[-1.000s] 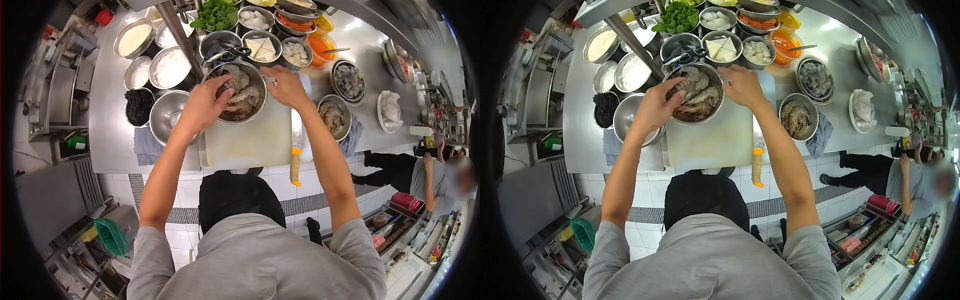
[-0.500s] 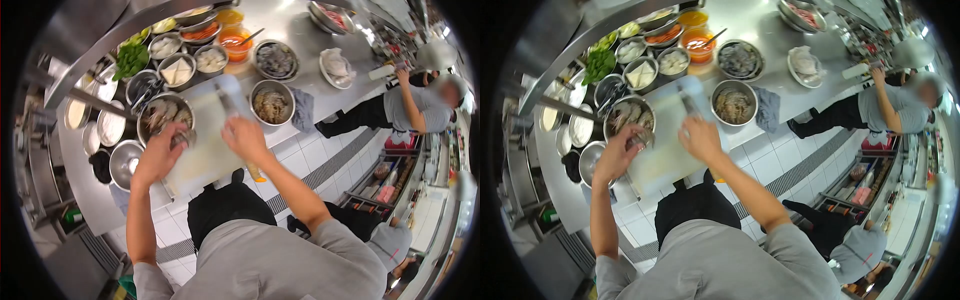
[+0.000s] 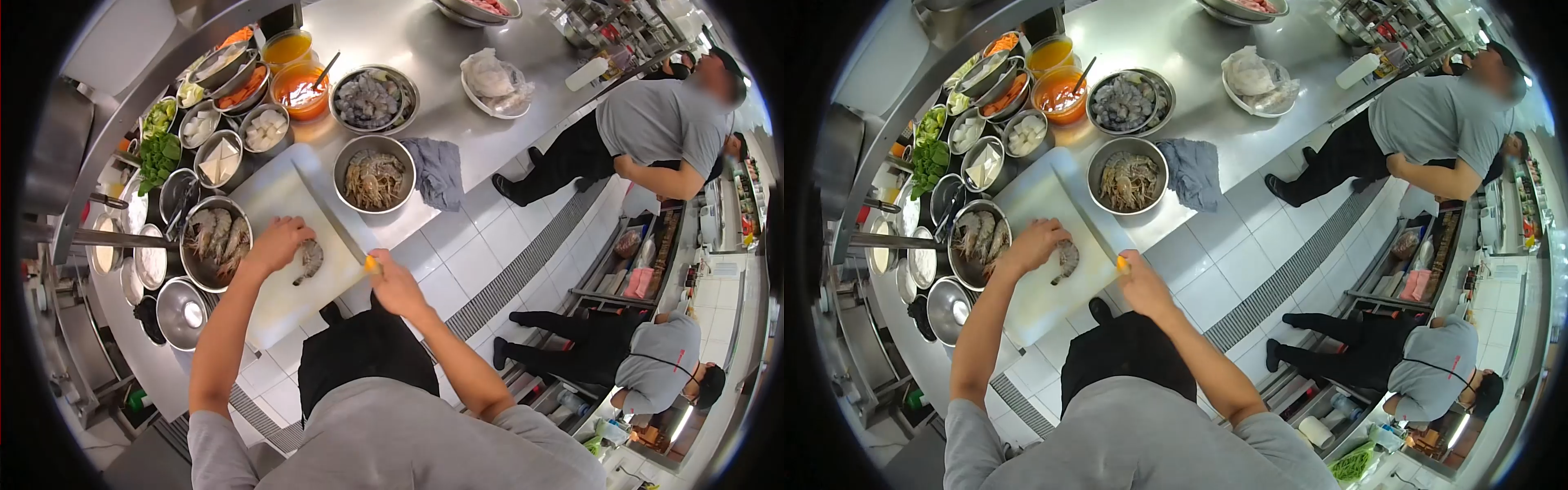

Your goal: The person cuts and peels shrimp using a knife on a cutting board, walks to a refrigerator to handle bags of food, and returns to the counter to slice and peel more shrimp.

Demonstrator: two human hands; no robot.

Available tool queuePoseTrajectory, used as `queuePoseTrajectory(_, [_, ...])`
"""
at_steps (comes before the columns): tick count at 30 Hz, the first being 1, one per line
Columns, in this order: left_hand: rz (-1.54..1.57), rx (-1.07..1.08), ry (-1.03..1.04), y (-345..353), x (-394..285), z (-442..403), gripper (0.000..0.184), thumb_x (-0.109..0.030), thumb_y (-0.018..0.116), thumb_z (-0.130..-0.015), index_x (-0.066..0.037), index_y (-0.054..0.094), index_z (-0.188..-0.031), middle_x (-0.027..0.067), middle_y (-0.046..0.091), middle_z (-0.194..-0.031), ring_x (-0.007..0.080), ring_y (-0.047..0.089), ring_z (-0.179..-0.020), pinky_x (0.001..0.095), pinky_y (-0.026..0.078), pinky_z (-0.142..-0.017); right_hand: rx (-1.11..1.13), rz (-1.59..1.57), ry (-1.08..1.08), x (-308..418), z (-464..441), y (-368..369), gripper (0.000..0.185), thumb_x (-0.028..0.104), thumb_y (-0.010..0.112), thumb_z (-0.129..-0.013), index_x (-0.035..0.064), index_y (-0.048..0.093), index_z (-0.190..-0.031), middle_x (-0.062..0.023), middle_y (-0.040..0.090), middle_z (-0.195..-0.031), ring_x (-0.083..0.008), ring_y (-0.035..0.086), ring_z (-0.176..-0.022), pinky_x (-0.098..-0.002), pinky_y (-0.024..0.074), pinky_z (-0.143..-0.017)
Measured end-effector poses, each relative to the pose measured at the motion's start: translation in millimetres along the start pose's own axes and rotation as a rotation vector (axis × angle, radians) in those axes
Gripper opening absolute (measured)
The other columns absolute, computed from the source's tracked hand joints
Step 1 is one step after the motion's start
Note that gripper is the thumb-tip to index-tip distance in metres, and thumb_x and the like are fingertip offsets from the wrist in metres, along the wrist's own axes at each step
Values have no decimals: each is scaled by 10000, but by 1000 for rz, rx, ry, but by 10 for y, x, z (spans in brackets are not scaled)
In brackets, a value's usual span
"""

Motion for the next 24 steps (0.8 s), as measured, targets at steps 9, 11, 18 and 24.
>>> queuePoseTrajectory(9, [158, -748, -121, -44, -113, -43, 373, -126, 616, -906, -105, 572, -1276, 132, 561, -1265, 348, 502, -1229, 591, 358, -1059, 202, -333, 276, -549, 365, 99, 462, 506, 535, -999, 55, 591, -1081, -61, 595, -611, -156, 585, -499, -318, 455, -489])
queuePoseTrajectory(11, [193, -799, -165, -5, -60, -136, 375, -177, 611, -933, -88, 557, -1293, 150, 543, -1292, 364, 484, -1248, 592, 350, -1063, 168, -377, 294, -543, 438, 219, 427, 477, 532, -1008, 54, 588, -1008, -52, 575, -580, -151, 553, -468, -323, 423, -462])
queuePoseTrajectory(18, [39, -723, -295, 369, -58, -595, 676, -502, 532, -976, -67, 386, -1473, 197, 324, -1542, 397, 222, -1474, 661, 172, -1151, 28, -514, 361, -429, 644, 653, 394, 448, 550, -1009, 60, 570, -944, -46, 564, -576, -134, 520, -445, -310, 398, -439])
queuePoseTrajectory(24, [159, -716, -180, 255, -60, -630, 720, -535, 501, -982, -84, 317, -1513, 185, 246, -1590, 386, 149, -1510, 684, 95, -1160, -176, -656, 431, -115, 802, 1163, 397, 446, 548, -1011, 57, 571, -938, -44, 548, -574, -117, 508, -445, -292, 393, -426])
Point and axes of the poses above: each hand's wrist, its own z-axis away from the middle knuckle, its own y-axis out of the palm, x = y × z, the point moved 2 cm from there along -z, towards the middle knuckle
